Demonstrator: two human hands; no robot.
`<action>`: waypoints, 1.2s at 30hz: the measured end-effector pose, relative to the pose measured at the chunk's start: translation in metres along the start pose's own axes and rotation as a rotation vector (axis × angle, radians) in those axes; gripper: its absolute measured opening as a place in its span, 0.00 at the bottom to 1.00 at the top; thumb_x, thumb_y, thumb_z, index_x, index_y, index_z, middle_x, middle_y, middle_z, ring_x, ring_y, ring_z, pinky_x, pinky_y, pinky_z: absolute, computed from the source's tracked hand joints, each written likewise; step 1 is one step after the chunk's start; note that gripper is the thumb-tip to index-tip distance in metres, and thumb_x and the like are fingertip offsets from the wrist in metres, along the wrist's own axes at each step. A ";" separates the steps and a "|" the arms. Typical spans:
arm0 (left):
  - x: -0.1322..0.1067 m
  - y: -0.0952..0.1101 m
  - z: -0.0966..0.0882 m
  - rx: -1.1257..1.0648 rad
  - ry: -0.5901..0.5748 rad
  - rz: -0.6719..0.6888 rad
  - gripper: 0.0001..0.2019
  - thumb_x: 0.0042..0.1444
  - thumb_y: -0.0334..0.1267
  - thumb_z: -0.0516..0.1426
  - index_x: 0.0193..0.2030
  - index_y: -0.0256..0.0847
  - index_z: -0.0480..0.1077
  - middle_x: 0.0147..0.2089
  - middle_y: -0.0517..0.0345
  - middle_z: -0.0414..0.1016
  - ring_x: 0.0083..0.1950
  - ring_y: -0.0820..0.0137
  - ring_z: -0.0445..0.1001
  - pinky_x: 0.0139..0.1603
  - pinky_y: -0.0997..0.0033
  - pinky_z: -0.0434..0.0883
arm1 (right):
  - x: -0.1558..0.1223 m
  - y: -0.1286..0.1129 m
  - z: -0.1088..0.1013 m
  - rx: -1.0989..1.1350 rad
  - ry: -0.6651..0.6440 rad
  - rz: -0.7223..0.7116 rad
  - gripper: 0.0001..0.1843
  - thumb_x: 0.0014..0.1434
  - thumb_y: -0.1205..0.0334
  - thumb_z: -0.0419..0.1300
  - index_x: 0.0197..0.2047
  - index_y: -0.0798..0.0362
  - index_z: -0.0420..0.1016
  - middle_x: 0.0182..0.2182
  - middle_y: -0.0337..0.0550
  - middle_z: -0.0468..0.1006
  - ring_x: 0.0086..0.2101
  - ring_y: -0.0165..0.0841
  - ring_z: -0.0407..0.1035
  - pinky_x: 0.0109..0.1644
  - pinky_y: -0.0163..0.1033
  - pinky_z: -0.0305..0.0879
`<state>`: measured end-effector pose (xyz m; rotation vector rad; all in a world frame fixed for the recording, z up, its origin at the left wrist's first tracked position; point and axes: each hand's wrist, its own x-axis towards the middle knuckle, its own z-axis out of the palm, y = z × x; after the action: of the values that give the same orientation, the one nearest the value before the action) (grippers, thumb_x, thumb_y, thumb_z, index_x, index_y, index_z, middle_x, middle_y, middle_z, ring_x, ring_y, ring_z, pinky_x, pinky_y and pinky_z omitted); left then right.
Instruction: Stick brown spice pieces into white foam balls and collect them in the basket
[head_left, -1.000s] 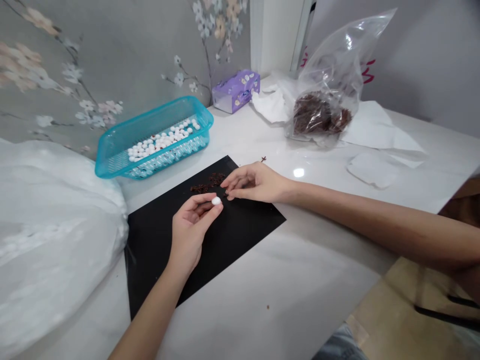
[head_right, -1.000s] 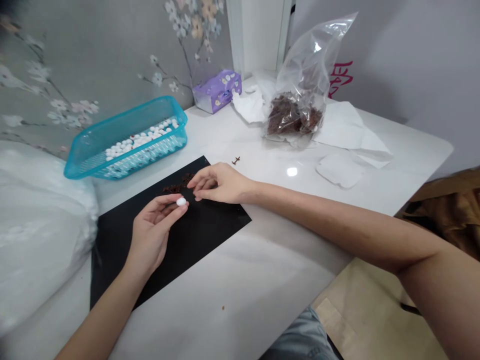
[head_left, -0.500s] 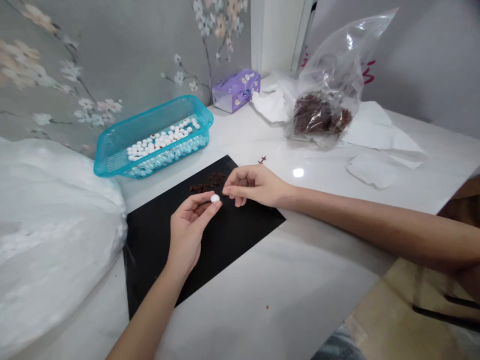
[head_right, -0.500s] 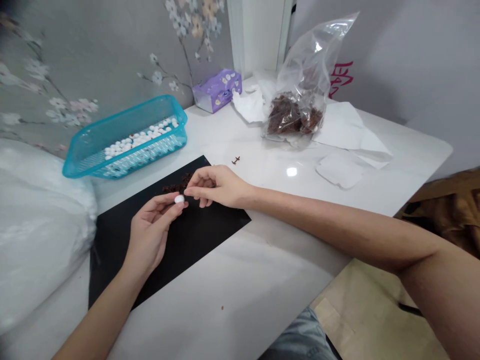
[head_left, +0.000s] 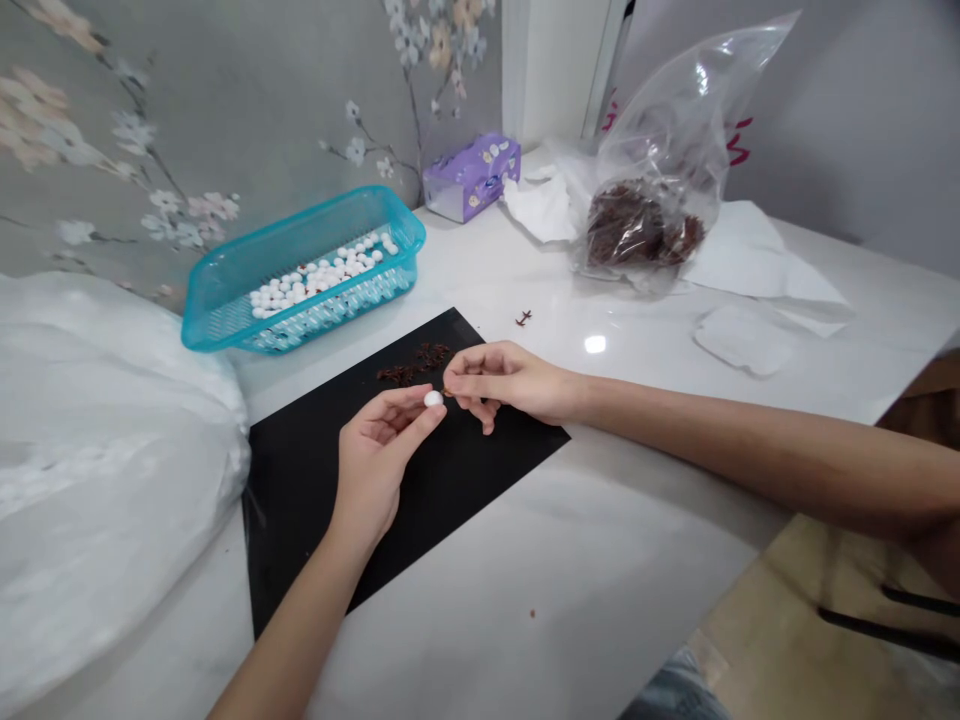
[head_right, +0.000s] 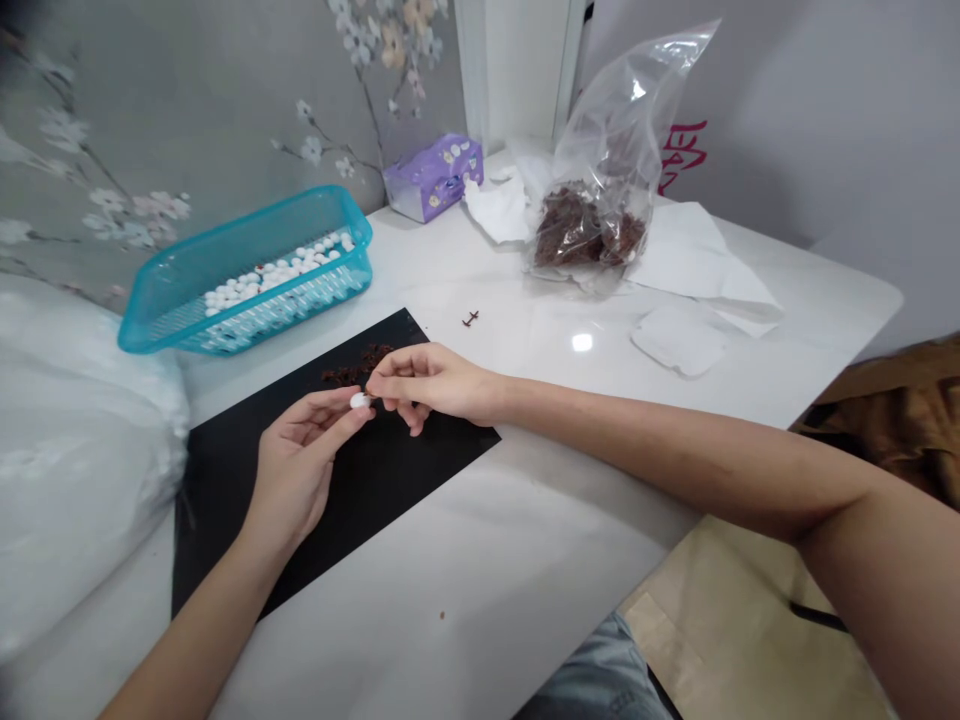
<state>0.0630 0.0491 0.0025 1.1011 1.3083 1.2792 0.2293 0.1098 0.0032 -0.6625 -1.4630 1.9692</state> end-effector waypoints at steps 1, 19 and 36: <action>0.000 0.000 0.000 0.001 -0.001 -0.001 0.11 0.42 0.33 0.66 0.36 0.42 0.76 0.36 0.58 0.78 0.39 0.72 0.75 0.44 0.74 0.71 | 0.000 0.000 0.000 -0.008 -0.004 0.004 0.11 0.55 0.58 0.60 0.30 0.58 0.68 0.22 0.32 0.68 0.17 0.20 0.62 0.21 0.28 0.66; 0.000 -0.002 -0.001 0.016 0.009 0.002 0.10 0.41 0.32 0.66 0.34 0.43 0.77 0.33 0.62 0.79 0.36 0.77 0.75 0.40 0.82 0.70 | -0.001 0.002 0.002 -0.167 0.012 -0.019 0.07 0.58 0.62 0.55 0.32 0.57 0.64 0.19 0.31 0.66 0.17 0.20 0.62 0.22 0.28 0.65; -0.003 -0.001 0.000 0.052 0.040 0.046 0.10 0.39 0.31 0.67 0.31 0.44 0.78 0.33 0.62 0.80 0.35 0.76 0.76 0.39 0.81 0.73 | -0.001 0.001 0.003 -0.109 0.002 -0.009 0.11 0.52 0.60 0.62 0.29 0.58 0.66 0.15 0.26 0.63 0.16 0.19 0.59 0.25 0.31 0.71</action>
<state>0.0633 0.0459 0.0016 1.1534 1.3589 1.3137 0.2272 0.1069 0.0029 -0.7037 -1.5787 1.8919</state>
